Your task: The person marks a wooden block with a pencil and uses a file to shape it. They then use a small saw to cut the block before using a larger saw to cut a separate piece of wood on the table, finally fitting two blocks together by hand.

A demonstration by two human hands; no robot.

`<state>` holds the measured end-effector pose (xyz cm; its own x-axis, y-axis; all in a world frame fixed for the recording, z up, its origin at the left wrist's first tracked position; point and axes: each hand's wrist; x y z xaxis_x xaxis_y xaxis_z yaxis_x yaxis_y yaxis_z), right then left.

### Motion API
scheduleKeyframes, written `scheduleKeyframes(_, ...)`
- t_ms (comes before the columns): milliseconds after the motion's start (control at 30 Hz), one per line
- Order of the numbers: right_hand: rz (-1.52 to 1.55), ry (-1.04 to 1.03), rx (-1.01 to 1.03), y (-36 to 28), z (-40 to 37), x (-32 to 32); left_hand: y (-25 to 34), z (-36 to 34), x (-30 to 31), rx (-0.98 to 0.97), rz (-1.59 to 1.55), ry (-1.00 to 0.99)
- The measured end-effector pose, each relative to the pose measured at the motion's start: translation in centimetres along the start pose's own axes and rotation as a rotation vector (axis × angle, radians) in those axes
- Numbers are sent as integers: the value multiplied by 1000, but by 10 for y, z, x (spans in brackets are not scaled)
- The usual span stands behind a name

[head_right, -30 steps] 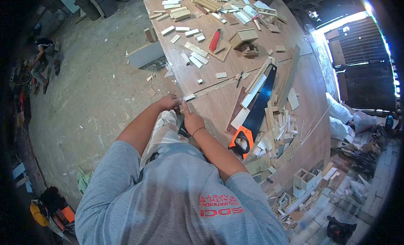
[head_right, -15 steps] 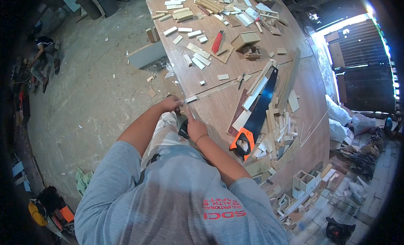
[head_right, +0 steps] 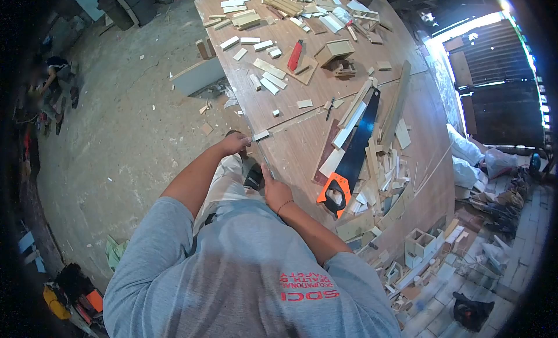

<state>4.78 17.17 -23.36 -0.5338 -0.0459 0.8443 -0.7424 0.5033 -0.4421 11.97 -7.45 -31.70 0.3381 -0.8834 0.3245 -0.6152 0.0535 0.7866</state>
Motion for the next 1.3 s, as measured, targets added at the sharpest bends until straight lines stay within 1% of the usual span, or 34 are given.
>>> scheduleKeyframes(100, -41, 31, 4, -6, 32, -6, -4, 2, -3, -17, -22, 15)
scheduleKeyframes(167, -45, 119, 47, -12, 51, -7, -5, 4, -2, -39, -7, 6)
scheduleKeyframes(233, -47, 122, 44, -14, 61, -7, -6, 4, -1, -61, 7, -12)
scheduleKeyframes(300, -49, 126, 31, -15, 56, -5, -8, 6, -3, 17, -28, -31)
scheduleKeyframes(367, -44, 31, -40, -15, 38, 0, -13, 9, -5, -6, -3, -35)
scheduleKeyframes(433, -6, 41, -41, -9, 18, 0, -19, 16, -4, -32, 24, -32)
scheduleKeyframes(500, 31, 43, -42, -9, 14, -2, -25, 18, -7, -27, 5, -36)
scheduleKeyframes(600, 40, 84, -26, -17, 36, -1, -30, 22, -8, 13, -45, -74)
scheduleKeyframes(700, -1, 87, -31, -24, 71, -8, -25, 19, -6, -7, -86, -64)
scheduleKeyframes(767, 32, 122, -16, -25, 79, -9, -21, 19, -3, 11, -57, -75)
scheduleKeyframes(867, 10, 91, -34, -18, 58, -8, -16, 15, -1, 21, -15, -83)
scheduleKeyframes(1000, 4, 9, -58, -2, 1, 2, -9, 11, 3, 13, 59, -84)
scheduleKeyframes(1133, 116, 74, -60, 7, -27, 22, 1, 2, 6, 42, 14, -110)
scheduleKeyframes(1200, 150, 107, -69, 4, -29, 34, 2, 1, 7, 46, -21, -144)
scheduleKeyframes(1267, 160, 183, -19, -2, -26, 47, 3, 0, 9, 45, -27, -158)
scheduleKeyframes(1300, 158, 182, -18, -7, -25, 53, -1, 2, 9, 43, -30, -174)
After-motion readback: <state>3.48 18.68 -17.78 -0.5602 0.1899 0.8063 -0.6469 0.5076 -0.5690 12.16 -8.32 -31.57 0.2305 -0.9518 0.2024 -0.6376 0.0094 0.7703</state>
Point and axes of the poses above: each hand's wrist, its own z-axis towards the middle knuckle, its own x-axis out of the back of the hand, y = z × x, and after that the axes turned 10 degrees about y, right-handed
